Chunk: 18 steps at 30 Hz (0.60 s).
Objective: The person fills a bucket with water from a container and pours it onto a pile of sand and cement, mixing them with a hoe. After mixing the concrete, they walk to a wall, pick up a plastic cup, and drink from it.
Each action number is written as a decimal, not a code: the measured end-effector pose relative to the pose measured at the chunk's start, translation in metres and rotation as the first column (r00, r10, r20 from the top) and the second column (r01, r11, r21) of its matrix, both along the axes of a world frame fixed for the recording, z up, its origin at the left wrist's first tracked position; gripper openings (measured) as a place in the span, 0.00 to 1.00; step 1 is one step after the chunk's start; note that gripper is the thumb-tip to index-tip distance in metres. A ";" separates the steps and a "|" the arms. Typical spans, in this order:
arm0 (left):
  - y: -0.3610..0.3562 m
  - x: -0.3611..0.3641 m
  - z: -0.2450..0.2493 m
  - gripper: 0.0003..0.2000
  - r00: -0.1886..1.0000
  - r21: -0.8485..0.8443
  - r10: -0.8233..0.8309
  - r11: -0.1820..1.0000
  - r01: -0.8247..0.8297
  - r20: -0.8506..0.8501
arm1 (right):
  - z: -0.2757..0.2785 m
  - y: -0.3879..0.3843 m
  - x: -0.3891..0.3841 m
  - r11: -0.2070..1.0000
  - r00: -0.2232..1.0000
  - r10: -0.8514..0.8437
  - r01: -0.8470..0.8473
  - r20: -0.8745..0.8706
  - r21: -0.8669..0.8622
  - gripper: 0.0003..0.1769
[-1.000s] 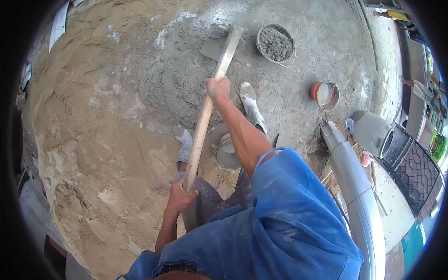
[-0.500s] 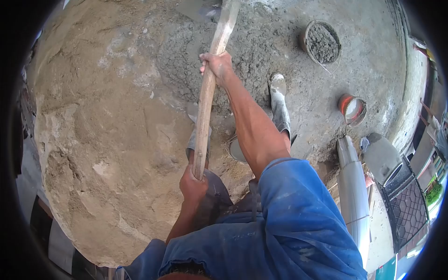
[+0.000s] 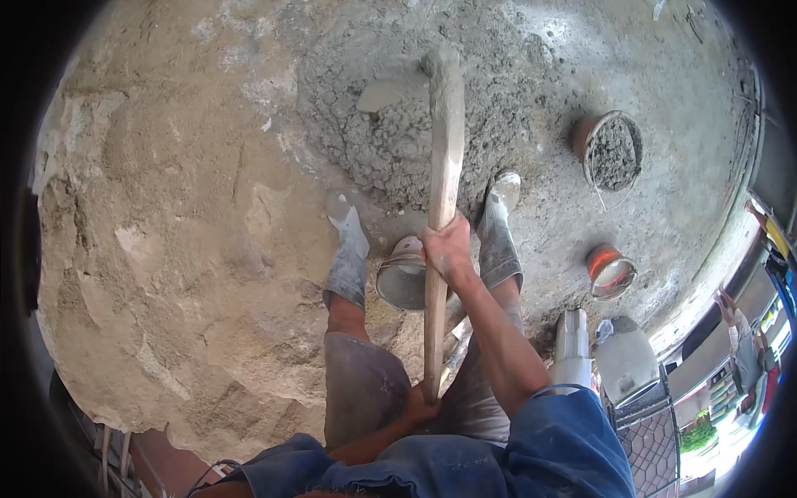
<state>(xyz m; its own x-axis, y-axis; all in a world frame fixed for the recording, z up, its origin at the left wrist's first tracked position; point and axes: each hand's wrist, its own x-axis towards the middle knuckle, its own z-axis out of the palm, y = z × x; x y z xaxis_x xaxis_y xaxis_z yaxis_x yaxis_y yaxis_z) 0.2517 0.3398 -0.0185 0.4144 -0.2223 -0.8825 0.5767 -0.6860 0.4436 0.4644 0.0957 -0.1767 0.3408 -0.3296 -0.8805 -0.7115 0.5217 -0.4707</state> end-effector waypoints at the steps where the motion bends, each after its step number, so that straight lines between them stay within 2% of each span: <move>1: -0.007 0.020 -0.008 0.18 0.994 0.171 -0.026 0.984 0.043 -0.103 | 0.006 -0.005 0.021 0.999 1.000 0.008 -0.008 0.024 0.036 0.10; 2: -0.011 0.045 -0.026 0.17 0.983 0.268 -0.155 0.947 0.175 -0.096 | 0.003 -0.014 0.050 0.997 0.999 0.018 -0.021 0.042 0.078 0.08; 4: -0.025 0.101 -0.073 0.16 0.965 0.323 -0.167 0.942 0.096 0.200 | -0.040 -0.012 0.112 0.994 0.982 0.008 -0.028 0.186 0.108 0.05; 5: -0.028 0.125 -0.102 0.17 0.919 0.361 -0.211 0.929 0.083 0.332 | -0.053 -0.015 0.150 0.985 0.976 -0.020 -0.018 0.217 0.174 0.07; 7: -0.039 0.173 -0.140 0.17 0.885 0.394 -0.238 0.917 0.068 0.399 | -0.102 -0.009 0.217 0.985 0.957 0.099 -0.132 0.274 0.107 0.06; 8: -0.051 0.183 -0.134 0.17 0.891 0.399 -0.238 0.914 0.072 0.386 | -0.121 -0.004 0.232 0.977 0.943 0.181 -0.204 0.279 0.055 0.07; 9: -0.071 0.198 -0.119 0.16 0.978 0.295 -0.065 0.956 0.003 0.199 | -0.129 0.001 0.226 0.977 0.944 0.184 -0.207 0.273 0.058 0.07; 10: -0.083 0.205 -0.109 0.14 0.996 0.202 0.090 0.976 -0.086 -0.011 | -0.135 0.005 0.221 0.961 0.950 0.245 -0.264 0.194 0.081 0.07; 11: -0.087 0.190 -0.098 0.13 0.981 0.194 0.168 0.970 -0.147 -0.096 | -0.133 0.004 0.216 0.943 0.947 0.303 -0.314 0.108 0.107 0.08; 12: -0.090 0.164 -0.076 0.12 0.953 0.185 0.241 0.961 -0.207 -0.184 | -0.104 0.002 0.189 0.915 0.920 0.392 -0.392 0.030 0.098 0.09; 13: -0.078 0.130 -0.063 0.15 0.960 0.215 0.193 0.965 -0.150 -0.201 | -0.078 0.007 0.160 0.918 0.919 0.392 -0.393 0.029 0.049 0.07; 14: -0.060 0.100 -0.051 0.19 0.967 0.237 0.144 0.967 -0.093 -0.211 | -0.098 0.026 0.125 0.936 0.938 0.348 -0.348 -0.009 -0.060 0.08; 15: -0.050 0.089 -0.025 0.20 0.969 0.219 0.088 0.975 -0.036 -0.232 | -0.073 0.028 0.095 0.949 0.949 0.315 -0.315 -0.005 -0.022 0.10; 16: -0.030 0.070 -0.009 0.21 0.977 0.173 0.010 0.984 0.027 -0.213 | -0.042 0.031 0.070 0.977 0.978 0.208 -0.207 -0.023 0.040 0.15; 17: -0.012 0.051 0.009 0.20 0.989 0.141 -0.048 0.988 0.068 -0.138 | -0.016 0.030 0.052 0.987 0.989 0.146 -0.146 -0.004 0.066 0.17; 18: -0.009 0.047 0.017 0.19 0.994 0.115 -0.096 0.988 0.102 -0.061 | -0.009 0.032 0.036 0.996 0.995 0.091 -0.090 -0.038 0.021 0.17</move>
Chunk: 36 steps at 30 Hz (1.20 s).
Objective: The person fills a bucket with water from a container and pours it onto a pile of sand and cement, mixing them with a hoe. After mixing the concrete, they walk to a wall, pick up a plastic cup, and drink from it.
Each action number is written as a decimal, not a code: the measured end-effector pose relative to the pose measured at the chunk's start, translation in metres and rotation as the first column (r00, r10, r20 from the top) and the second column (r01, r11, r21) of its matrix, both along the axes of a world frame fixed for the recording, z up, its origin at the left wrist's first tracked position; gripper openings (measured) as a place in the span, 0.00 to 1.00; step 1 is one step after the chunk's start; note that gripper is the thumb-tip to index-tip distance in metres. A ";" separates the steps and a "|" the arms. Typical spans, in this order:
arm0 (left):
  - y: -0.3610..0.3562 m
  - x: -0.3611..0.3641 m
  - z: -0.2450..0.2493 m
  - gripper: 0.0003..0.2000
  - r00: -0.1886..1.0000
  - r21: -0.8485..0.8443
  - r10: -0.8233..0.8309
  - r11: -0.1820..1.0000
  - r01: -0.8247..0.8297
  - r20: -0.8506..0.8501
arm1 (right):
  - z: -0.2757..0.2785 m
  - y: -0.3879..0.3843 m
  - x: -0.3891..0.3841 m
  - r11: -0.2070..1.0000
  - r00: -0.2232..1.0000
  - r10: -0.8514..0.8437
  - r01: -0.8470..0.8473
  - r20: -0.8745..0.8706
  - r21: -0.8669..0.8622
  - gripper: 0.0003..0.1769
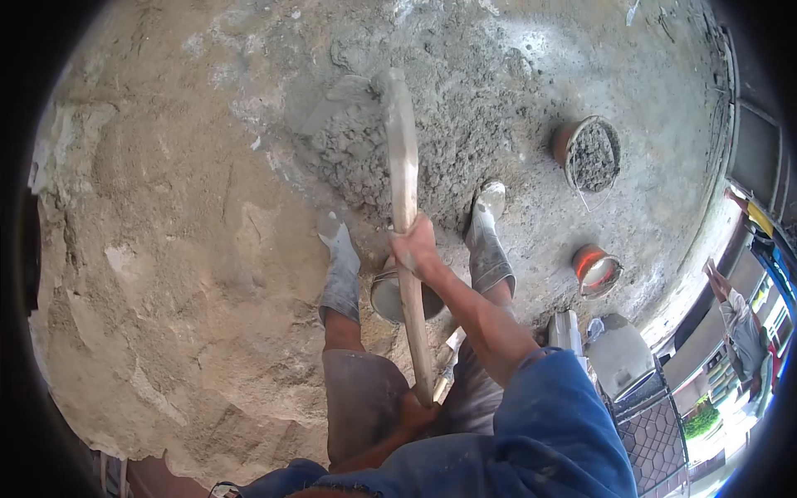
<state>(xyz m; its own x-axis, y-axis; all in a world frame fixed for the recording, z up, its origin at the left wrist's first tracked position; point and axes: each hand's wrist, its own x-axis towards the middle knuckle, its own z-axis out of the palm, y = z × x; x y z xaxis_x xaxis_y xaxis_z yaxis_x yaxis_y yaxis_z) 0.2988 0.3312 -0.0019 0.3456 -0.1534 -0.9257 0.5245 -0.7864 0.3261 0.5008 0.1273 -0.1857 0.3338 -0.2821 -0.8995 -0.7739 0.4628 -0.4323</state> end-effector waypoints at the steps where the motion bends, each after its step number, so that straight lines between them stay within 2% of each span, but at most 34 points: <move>1: -0.003 0.004 -0.009 0.19 1.000 -0.005 0.011 1.000 -0.011 -0.001 | 0.012 -0.015 -0.002 0.997 0.994 -0.015 0.007 0.112 0.072 0.18; 2: -0.006 0.011 -0.021 0.18 0.999 0.038 -0.048 0.998 0.048 0.004 | 0.012 -0.028 0.004 0.998 0.998 -0.056 0.056 0.024 0.014 0.19; 3: -0.008 0.021 -0.035 0.17 0.994 0.082 -0.113 0.990 0.113 0.001 | 0.007 -0.049 0.021 0.997 0.996 -0.077 0.078 0.039 -0.002 0.19; 4: -0.018 0.046 -0.063 0.16 0.982 0.051 -0.119 0.992 0.112 0.150 | -0.008 -0.069 0.042 0.995 0.992 -0.102 0.102 0.072 0.011 0.12; 5: -0.030 0.076 -0.095 0.18 0.943 0.133 -0.253 0.964 0.229 0.216 | -0.035 -0.089 0.063 0.996 0.991 -0.089 0.088 0.100 0.016 0.03; 6: -0.036 0.102 -0.131 0.19 0.890 0.162 -0.292 0.955 0.250 0.350 | -0.068 -0.107 0.087 0.989 0.982 -0.150 0.151 0.114 -0.001 0.06; 8: -0.072 0.176 -0.148 0.23 0.854 0.199 -0.338 0.939 0.280 0.396 | -0.118 -0.135 0.127 0.962 0.938 -0.271 0.262 0.217 0.070 0.07; 9: -0.083 0.197 -0.140 0.25 0.888 0.201 -0.353 0.931 0.304 0.294 | -0.129 -0.142 0.135 0.949 0.921 -0.314 0.302 0.232 0.087 0.07; 10: -0.080 0.193 -0.133 0.25 0.884 0.202 -0.364 0.927 0.315 0.292 | -0.133 -0.139 0.123 0.946 0.917 -0.325 0.313 0.230 0.089 0.07; 12: -0.067 0.168 -0.098 0.24 0.900 0.212 -0.420 0.896 0.390 0.119 | -0.125 -0.116 0.089 0.956 0.962 -0.265 0.271 -0.067 0.116 0.06; 13: -0.047 0.136 -0.092 0.20 0.899 0.236 -0.436 0.879 0.415 0.045 | -0.111 -0.096 0.065 0.973 0.969 -0.207 0.218 -0.132 0.075 0.08; 14: -0.035 0.114 -0.071 0.19 0.910 0.194 -0.415 0.893 0.407 0.003 | -0.080 -0.080 0.041 0.977 0.975 -0.185 0.196 -0.125 0.079 0.07; 15: -0.013 0.075 -0.059 0.19 0.938 0.170 -0.346 0.926 0.337 0.025 | -0.091 -0.052 0.004 0.958 0.965 -0.255 0.260 -0.060 0.116 0.06; 16: -0.009 0.061 -0.035 0.19 0.934 0.225 -0.314 0.911 0.347 -0.168 | -0.080 -0.030 -0.025 0.971 0.971 -0.232 0.234 -0.057 0.048 0.03; 18: 0.025 0.022 -0.008 0.18 0.963 0.099 -0.252 0.960 0.261 -0.094 | -0.045 -0.008 -0.060 0.956 0.956 -0.292 0.293 -0.007 0.019 0.07; 19: 0.022 0.024 -0.009 0.18 0.961 0.095 -0.258 0.959 0.267 -0.096 | -0.039 -0.017 -0.060 0.954 0.954 -0.298 0.298 -0.009 0.015 0.07; 21: 0.021 0.024 -0.010 0.17 0.921 0.101 -0.389 0.915 0.389 -0.025 | -0.021 -0.038 -0.070 0.932 0.930 -0.362 0.363 -0.057 0.006 0.12; 22: 0.011 0.039 -0.029 0.17 0.890 0.145 -0.455 0.881 0.450 0.001 | -0.010 -0.067 -0.052 0.905 0.905 -0.426 0.426 -0.010 0.017 0.11; 23: 0.000 0.060 -0.064 0.16 0.853 0.188 -0.521 0.841 0.508 0.024 | -0.040 -0.089 -0.051 0.876 0.876 -0.482 0.482 -0.011 0.018 0.10; 24: -0.013 0.086 -0.098 0.18 0.816 0.185 -0.553 0.831 0.525 0.170 | -0.064 -0.120 -0.041 0.868 0.867 -0.497 0.495 0.042 0.047 0.08; 25: -0.040 0.124 -0.129 0.20 0.754 0.242 -0.617 0.786 0.569 0.228 | -0.093 -0.149 -0.028 0.819 0.814 -0.574 0.569 0.093 0.070 0.07; 27: -0.097 0.212 -0.157 0.18 0.651 0.209 -0.676 0.732 0.649 0.346 | -0.131 -0.193 0.012 0.790 0.792 -0.593 0.607 0.145 -0.089 0.05; 29: -0.127 0.268 -0.147 0.16 0.588 0.202 -0.753 0.650 0.732 0.294 | -0.154 -0.218 0.040 0.743 0.750 -0.661 0.650 -0.023 -0.162 0.04; 30: -0.113 0.271 -0.142 0.16 0.592 0.204 -0.750 0.655 0.728 0.294 | -0.154 -0.205 0.039 0.747 0.754 -0.656 0.645 -0.023 -0.161 0.04; 32: -0.076 0.269 -0.105 0.15 0.584 0.160 -0.770 0.630 0.760 0.257 | -0.149 -0.157 0.025 0.784 0.766 -0.619 0.617 -0.173 -0.069 0.05; 34: -0.041 0.266 -0.046 0.15 0.604 0.166 -0.796 0.599 0.783 0.025 | -0.133 -0.083 0.009 0.833 0.794 -0.551 0.542 -0.257 -0.111 0.06; 35: -0.015 0.258 -0.025 0.17 0.534 0.208 -0.846 0.521 0.828 -0.006 | -0.113 -0.049 0.006 0.870 0.819 -0.477 0.491 -0.319 -0.041 0.06; 36: -0.001 0.259 0.009 0.17 0.611 0.200 -0.788 0.588 0.784 -0.077 | -0.110 -0.013 -0.001 0.883 0.831 -0.449 0.468 -0.330 -0.024 0.06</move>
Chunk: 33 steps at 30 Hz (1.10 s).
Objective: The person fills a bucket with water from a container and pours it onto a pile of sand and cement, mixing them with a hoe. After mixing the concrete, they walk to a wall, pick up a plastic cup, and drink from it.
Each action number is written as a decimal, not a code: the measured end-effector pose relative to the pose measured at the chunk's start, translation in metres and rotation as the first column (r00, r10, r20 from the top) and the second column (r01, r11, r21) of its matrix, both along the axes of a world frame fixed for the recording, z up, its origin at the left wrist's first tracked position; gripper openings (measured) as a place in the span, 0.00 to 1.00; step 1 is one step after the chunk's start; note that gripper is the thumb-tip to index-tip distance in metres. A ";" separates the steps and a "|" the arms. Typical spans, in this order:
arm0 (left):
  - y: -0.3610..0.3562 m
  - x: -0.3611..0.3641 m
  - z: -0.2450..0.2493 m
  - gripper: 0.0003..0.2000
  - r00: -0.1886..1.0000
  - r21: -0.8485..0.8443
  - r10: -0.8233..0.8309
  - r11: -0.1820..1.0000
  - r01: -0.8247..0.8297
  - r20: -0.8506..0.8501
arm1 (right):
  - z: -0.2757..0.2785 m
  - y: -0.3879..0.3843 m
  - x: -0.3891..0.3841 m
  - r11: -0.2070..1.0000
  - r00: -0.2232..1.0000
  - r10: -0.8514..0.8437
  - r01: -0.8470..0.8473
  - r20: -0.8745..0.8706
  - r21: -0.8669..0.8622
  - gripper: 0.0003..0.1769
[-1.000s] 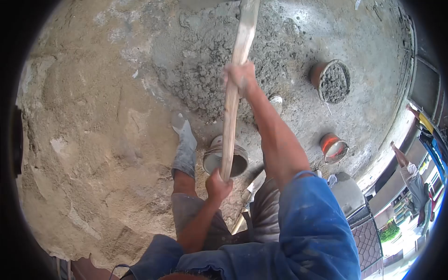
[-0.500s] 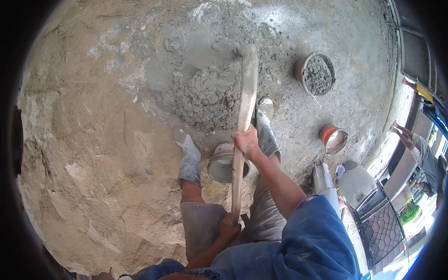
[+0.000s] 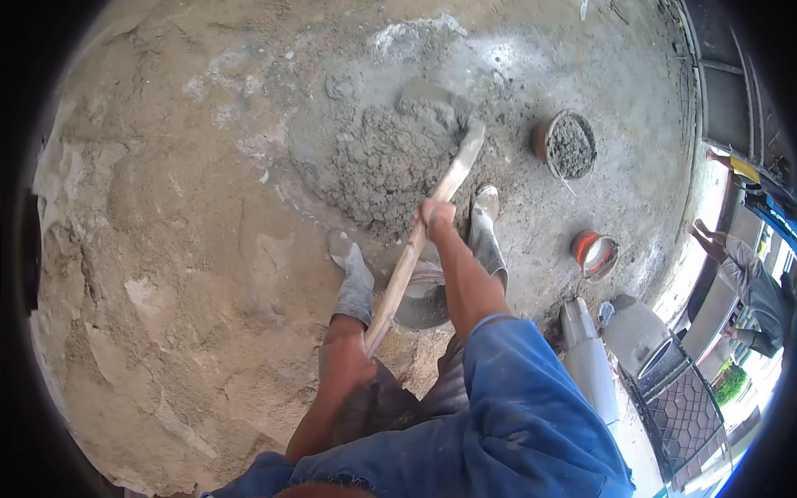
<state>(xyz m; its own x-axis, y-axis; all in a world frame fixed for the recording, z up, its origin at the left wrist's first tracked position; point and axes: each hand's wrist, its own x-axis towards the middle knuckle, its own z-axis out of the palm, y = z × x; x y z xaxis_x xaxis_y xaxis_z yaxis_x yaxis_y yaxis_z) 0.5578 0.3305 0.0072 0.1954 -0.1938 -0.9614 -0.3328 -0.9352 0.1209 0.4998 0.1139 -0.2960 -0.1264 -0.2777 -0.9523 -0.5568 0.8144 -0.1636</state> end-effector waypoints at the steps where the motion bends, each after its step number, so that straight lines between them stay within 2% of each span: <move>1: 0.019 -0.005 0.024 0.17 1.000 0.009 0.011 1.000 -0.011 0.001 | 0.030 0.024 0.005 1.000 1.000 0.025 -0.025 -0.019 0.008 0.06; 2: 0.031 -0.004 0.040 0.18 1.000 0.013 0.025 1.000 -0.025 0.017 | 0.048 0.042 0.005 1.000 1.000 -0.019 0.019 -0.019 -0.002 0.06; 3: 0.031 0.002 0.060 0.18 0.996 -0.002 0.051 0.999 -0.051 0.078 | 0.058 0.051 0.003 0.998 0.998 0.053 -0.052 -0.042 0.030 0.07; 4: 0.026 0.006 0.083 0.17 1.000 0.013 0.020 1.000 -0.021 0.017 | 0.072 0.054 0.001 0.992 0.998 0.054 -0.053 -0.013 0.115 0.06; 5: 0.017 0.011 0.099 0.16 1.000 0.017 0.014 1.000 -0.013 -0.021 | 0.063 0.057 -0.011 0.984 0.986 0.090 -0.110 0.143 0.142 0.06; 6: 0.008 0.019 0.104 0.15 0.997 0.017 0.013 1.000 -0.011 -0.083 | 0.102 0.054 0.001 0.969 0.992 0.009 -0.040 0.127 0.243 0.07; 7: 0.000 0.022 0.107 0.15 0.987 0.018 0.015 1.000 -0.012 -0.161 | 0.104 0.059 -0.005 0.952 0.980 0.015 -0.074 0.198 0.298 0.08; 9: -0.026 0.020 0.116 0.14 0.997 -0.131 0.072 0.989 -0.071 0.003 | 0.157 0.065 -0.009 0.922 0.942 0.063 -0.181 0.329 0.342 0.08; 10: -0.036 0.016 0.104 0.14 0.996 -0.182 0.091 0.979 -0.090 -0.004 | 0.199 0.062 -0.006 0.912 0.927 0.021 -0.171 0.374 0.374 0.05; 12: -0.063 0.017 0.121 0.19 0.976 -0.323 0.206 0.930 -0.173 0.069 | 0.215 0.051 -0.019 0.817 0.857 -0.230 -0.087 0.462 0.569 0.07; 13: -0.074 0.021 0.124 0.19 0.965 -0.355 0.246 0.914 -0.198 0.096 | 0.235 0.043 -0.017 0.843 0.868 -0.152 -0.137 0.473 0.521 0.06; 14: -0.083 0.035 0.121 0.21 0.953 -0.319 0.301 0.901 -0.293 -0.026 | 0.252 0.030 -0.014 0.863 0.873 -0.074 -0.187 0.482 0.470 0.06; 15: -0.089 0.044 0.123 0.24 0.924 -0.265 0.348 0.886 -0.379 -0.159 | 0.254 0.016 -0.013 0.857 0.846 -0.124 -0.172 0.519 0.485 0.07; 16: -0.083 0.067 0.142 0.29 0.897 -0.343 0.406 0.829 -0.441 -0.172 | 0.269 -0.003 -0.011 0.859 0.837 -0.097 -0.203 0.539 0.470 0.07; 17: -0.071 0.099 0.151 0.32 0.859 -0.420 0.496 0.758 -0.499 -0.127 | 0.289 -0.024 -0.008 0.858 0.804 -0.205 -0.126 0.559 0.498 0.08; 18: -0.053 0.141 0.181 0.34 0.800 -0.519 0.600 0.677 -0.521 -0.020 | 0.306 -0.041 -0.006 0.846 0.759 -0.313 -0.050 0.571 0.530 0.09; 19: -0.031 0.194 0.218 0.38 0.708 -0.573 0.700 0.620 -0.536 0.096 | 0.312 -0.054 -0.004 0.855 0.740 -0.329 -0.030 0.586 0.518 0.10; 20: -0.004 0.244 0.268 0.38 0.565 -0.659 0.780 0.578 -0.481 0.271 | 0.308 -0.067 -0.003 0.859 0.727 -0.315 -0.055 0.611 0.509 0.10; 21: 0.026 0.288 0.325 0.39 0.398 -0.762 0.842 0.515 -0.394 0.363 | 0.295 -0.078 -0.004 0.839 0.722 -0.302 -0.110 0.623 0.533 0.11; 22: 0.053 0.322 0.387 0.31 0.165 -0.860 0.921 0.388 -0.332 0.352 | 0.291 -0.086 0.001 0.817 0.714 -0.294 -0.158 0.636 0.555 0.12; 23: 0.078 0.350 0.449 0.16 0.031 -0.893 0.938 0.339 -0.295 0.346 | 0.307 -0.080 0.005 0.897 0.770 -0.197 -0.108 0.606 0.428 0.16; 24: 0.099 0.360 0.503 0.07 -0.111 -0.938 0.944 0.286 -0.195 0.311 | 0.315 -0.078 0.010 0.901 0.756 -0.202 -0.106 0.622 0.422 0.16; 26: 0.121 0.358 0.574 0.08 -0.321 -0.950 0.894 0.294 -0.102 0.311 | 0.323 -0.072 0.004 0.935 0.773 -0.017 -0.213 0.634 0.285 0.16; 28: 0.126 0.358 0.591 0.10 -0.226 -0.943 0.915 0.326 -0.069 0.333 | 0.334 -0.066 0.003 0.931 0.748 0.123 -0.314 0.653 0.184 0.16; 29: 0.111 0.344 0.587 0.15 -0.150 -0.933 0.922 0.357 -0.032 0.358 | 0.328 -0.066 0.002 0.918 0.724 0.190 -0.371 0.664 0.143 0.17; 30: 0.080 0.307 0.571 0.30 -0.048 -0.915 0.921 0.389 0.104 0.386 | 0.311 -0.067 0.001 0.892 0.729 0.134 -0.384 0.671 0.239 0.17; 31: 0.066 0.282 0.531 0.32 0.159 -0.905 0.892 0.409 0.112 0.423 | 0.300 -0.070 -0.004 0.855 0.662 0.221 -0.485 0.716 0.185 0.17; 32: 0.045 0.263 0.497 0.34 0.390 -0.893 0.804 0.423 0.156 0.449 | 0.322 -0.062 -0.006 0.878 0.700 0.292 -0.467 0.652 0.109 0.18; 33: 0.013 0.222 0.455 0.33 0.553 -0.909 0.751 0.417 0.024 0.359 | 0.350 -0.060 -0.006 0.856 0.701 0.374 -0.513 0.607 0.065 0.19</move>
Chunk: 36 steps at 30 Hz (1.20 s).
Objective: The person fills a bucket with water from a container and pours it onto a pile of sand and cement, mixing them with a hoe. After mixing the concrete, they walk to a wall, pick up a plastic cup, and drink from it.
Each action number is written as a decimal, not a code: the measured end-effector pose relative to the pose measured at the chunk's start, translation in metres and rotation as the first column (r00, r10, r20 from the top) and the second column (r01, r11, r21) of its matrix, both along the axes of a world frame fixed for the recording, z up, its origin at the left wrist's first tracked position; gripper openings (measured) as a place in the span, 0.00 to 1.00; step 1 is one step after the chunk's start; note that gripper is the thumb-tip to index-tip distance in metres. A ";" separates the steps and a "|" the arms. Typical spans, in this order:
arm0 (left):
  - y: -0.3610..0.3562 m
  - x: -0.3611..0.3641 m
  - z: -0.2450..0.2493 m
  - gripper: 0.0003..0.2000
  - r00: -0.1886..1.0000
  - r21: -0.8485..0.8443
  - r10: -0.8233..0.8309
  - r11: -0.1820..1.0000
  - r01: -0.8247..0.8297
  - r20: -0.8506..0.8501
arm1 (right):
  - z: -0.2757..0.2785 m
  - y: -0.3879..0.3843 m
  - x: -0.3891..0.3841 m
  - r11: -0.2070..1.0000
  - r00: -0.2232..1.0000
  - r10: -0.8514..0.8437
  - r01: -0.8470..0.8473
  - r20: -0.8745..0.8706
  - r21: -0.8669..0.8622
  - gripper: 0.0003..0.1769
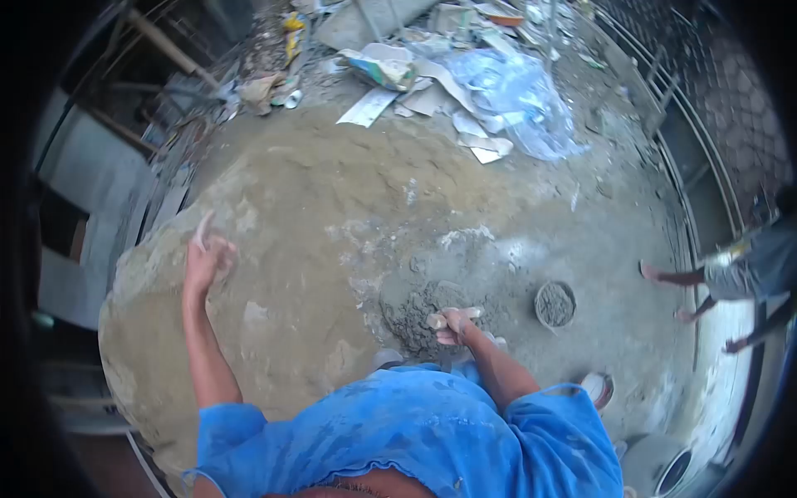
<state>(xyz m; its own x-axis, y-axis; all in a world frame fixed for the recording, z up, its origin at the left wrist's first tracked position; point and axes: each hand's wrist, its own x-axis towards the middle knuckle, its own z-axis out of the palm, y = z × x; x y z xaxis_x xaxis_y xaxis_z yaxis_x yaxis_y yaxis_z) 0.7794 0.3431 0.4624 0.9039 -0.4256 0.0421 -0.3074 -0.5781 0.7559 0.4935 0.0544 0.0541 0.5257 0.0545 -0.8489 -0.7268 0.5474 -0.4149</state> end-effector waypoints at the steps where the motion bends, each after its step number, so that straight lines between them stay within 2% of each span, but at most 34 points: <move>1: -0.030 -0.039 -0.047 0.33 0.969 0.039 -0.162 0.984 0.172 -0.187 | 0.006 0.007 0.003 0.994 0.998 -0.036 0.031 -0.052 -0.105 0.19; 2: -0.061 -0.077 -0.093 0.36 0.836 0.075 -0.299 0.925 0.372 -0.460 | 0.006 0.008 0.001 0.997 0.998 -0.017 0.011 -0.068 -0.081 0.20; 3: -0.089 -0.111 -0.136 0.39 0.696 0.070 -0.516 0.777 0.626 -0.499 | 0.001 0.011 0.002 0.996 0.997 -0.038 0.032 -0.067 -0.078 0.20; 4: -0.112 -0.144 -0.171 0.38 0.640 0.076 -0.546 0.726 0.683 -0.541 | -0.002 0.014 0.003 0.996 0.998 -0.023 0.018 -0.051 -0.093 0.20; 5: -0.135 -0.173 -0.191 0.37 0.603 0.094 -0.674 0.630 0.771 -0.426 | -0.004 0.016 0.002 0.994 0.996 -0.064 0.059 -0.055 -0.091 0.20; 7: -0.170 -0.219 -0.183 0.36 0.485 0.139 -0.844 0.464 0.875 -0.229 | -0.003 0.015 0.004 0.996 0.997 0.012 -0.005 0.082 -0.084 0.21; 8: -0.171 -0.224 -0.180 0.36 0.491 0.129 -0.844 0.474 0.871 -0.216 | 0.003 0.017 -0.010 0.992 0.976 0.009 0.018 0.219 -0.122 0.22; 9: -0.172 -0.227 -0.176 0.35 0.356 0.177 -0.908 0.322 0.930 -0.219 | -0.031 0.022 -0.015 0.992 0.961 -0.036 0.068 0.275 -0.109 0.20; 10: -0.172 -0.227 -0.174 0.35 0.213 0.229 -0.949 0.160 0.960 -0.232 | -0.035 0.018 -0.016 0.995 0.974 -0.026 0.047 0.226 -0.090 0.20; 11: -0.172 -0.224 -0.178 0.35 0.220 0.230 -0.949 0.168 0.959 -0.227 | -0.036 0.017 -0.016 0.998 0.984 -0.016 0.028 0.175 -0.063 0.20; 12: -0.169 -0.217 -0.187 0.35 0.286 0.302 -0.937 0.219 0.928 -0.199 | -0.026 0.021 -0.018 0.998 0.984 -0.014 0.025 0.177 -0.060 0.20; 14: -0.171 -0.208 -0.200 0.36 0.364 0.383 -0.920 0.286 0.878 -0.148 | 0.005 0.013 -0.023 0.916 0.964 0.265 -0.242 0.031 -0.320 0.20; 15: -0.175 -0.210 -0.196 0.36 0.375 0.382 -0.918 0.303 0.873 -0.129 | 0.008 0.007 -0.021 0.907 0.960 0.277 -0.251 0.030 -0.338 0.20; 17: -0.176 -0.219 -0.185 0.37 0.413 0.420 -0.910 0.365 0.831 -0.025 | -0.029 0.014 -0.018 0.885 0.933 0.336 -0.267 0.127 -0.381 0.30; 18: -0.174 -0.223 -0.185 0.38 0.423 0.404 -0.906 0.376 0.834 -0.030 | -0.123 0.017 -0.003 0.568 0.751 0.626 -0.252 0.212 -0.784 0.33; 19: -0.168 -0.225 -0.187 0.38 0.446 0.404 -0.895 0.399 0.823 -0.025 | -0.116 0.016 -0.008 0.558 0.733 0.646 -0.265 0.211 -0.787 0.33; 20: -0.163 -0.225 -0.192 0.37 0.431 0.384 -0.899 0.373 0.844 -0.073 | -0.095 0.013 -0.012 0.771 0.859 0.453 -0.243 0.239 -0.588 0.29; 21: -0.160 -0.224 -0.197 0.35 0.411 0.363 -0.904 0.346 0.865 -0.117 | -0.073 0.007 -0.014 0.921 0.950 0.240 -0.158 0.200 -0.356 0.29; 22: -0.156 -0.218 -0.203 0.33 0.377 0.366 -0.899 0.281 0.887 -0.223 | -0.055 0.002 -0.014 0.915 0.943 0.260 -0.173 0.206 -0.364 0.29; 25: -0.150 -0.216 -0.201 0.30 0.442 0.366 -0.866 0.343 0.865 -0.234 | -0.019 -0.001 -0.016 0.870 0.932 0.358 -0.354 -0.056 -0.342 0.30; 26: -0.148 -0.217 -0.201 0.30 0.463 0.368 -0.855 0.363 0.856 -0.233 | -0.017 -0.001 -0.012 0.874 0.931 0.357 -0.361 -0.075 -0.326 0.29; 28: -0.151 -0.218 -0.194 0.28 0.530 0.302 -0.844 0.486 0.820 -0.082 | -0.003 -0.003 -0.008 0.862 0.928 0.365 -0.367 -0.075 -0.349 0.29; 31: -0.152 -0.221 -0.192 0.27 0.594 0.254 -0.804 0.567 0.784 -0.036 | 0.012 -0.008 -0.006 0.823 0.911 0.412 -0.387 -0.033 -0.417 0.27; 33: -0.151 -0.224 -0.194 0.27 0.611 0.246 -0.790 0.582 0.775 -0.055 | 0.021 -0.009 -0.012 0.871 0.923 0.372 -0.385 -0.104 -0.306 0.27; 34: -0.150 -0.225 -0.196 0.27 0.614 0.235 -0.785 0.585 0.776 -0.075 | 0.029 -0.008 -0.013 0.867 0.918 0.383 -0.396 -0.103 -0.302 0.27; 36: -0.151 -0.228 -0.198 0.27 0.629 0.223 -0.773 0.602 0.767 -0.076 | 0.039 -0.009 -0.012 0.813 0.905 0.404 -0.422 -0.133 -0.403 0.27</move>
